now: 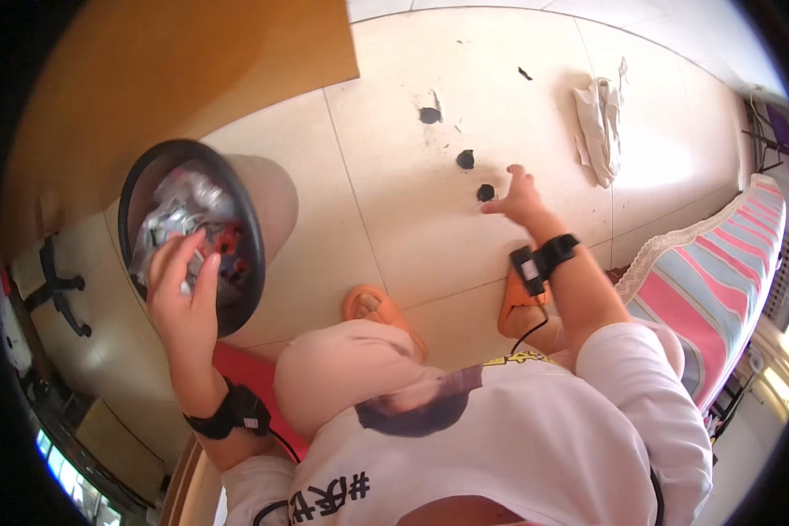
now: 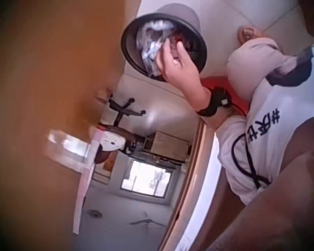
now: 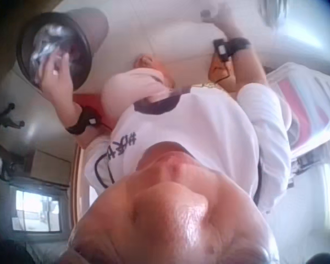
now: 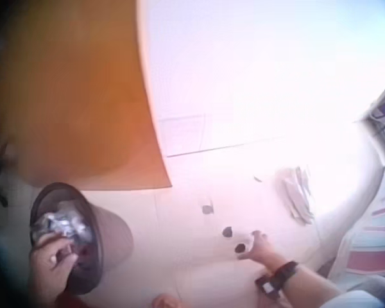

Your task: Picking up various pieces of trash and discarded fabric from a bedroom floor and disposing of them in a bin, then wiping the floor with a cloth.

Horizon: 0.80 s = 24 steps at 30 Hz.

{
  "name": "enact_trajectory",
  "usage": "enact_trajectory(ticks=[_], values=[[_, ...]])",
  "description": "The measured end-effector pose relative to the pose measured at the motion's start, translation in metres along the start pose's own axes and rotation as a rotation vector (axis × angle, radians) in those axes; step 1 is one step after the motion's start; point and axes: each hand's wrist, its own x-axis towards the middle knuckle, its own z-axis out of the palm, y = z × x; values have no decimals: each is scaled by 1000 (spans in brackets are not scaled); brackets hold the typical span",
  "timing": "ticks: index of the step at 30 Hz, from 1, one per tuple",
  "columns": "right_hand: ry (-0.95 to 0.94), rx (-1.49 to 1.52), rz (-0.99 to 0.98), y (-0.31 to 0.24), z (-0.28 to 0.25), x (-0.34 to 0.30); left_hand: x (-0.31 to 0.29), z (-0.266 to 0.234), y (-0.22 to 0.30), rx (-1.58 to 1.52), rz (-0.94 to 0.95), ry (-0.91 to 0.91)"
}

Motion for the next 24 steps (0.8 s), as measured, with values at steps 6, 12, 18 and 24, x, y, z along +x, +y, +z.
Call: enact_trajectory(ticks=[6, 12, 18, 24], values=[[174, 350, -52, -47, 43, 19, -11, 14, -4, -48, -75, 199], [235, 419, -347, -102, 12, 81, -45, 25, -29, 66, -252, 501], [335, 130, -203, -144, -3, 87, -52, 37, -41, -18, -332, 525], [291, 140, -453, -125, 18, 127, -47, 41, -40, 64, -337, 387]])
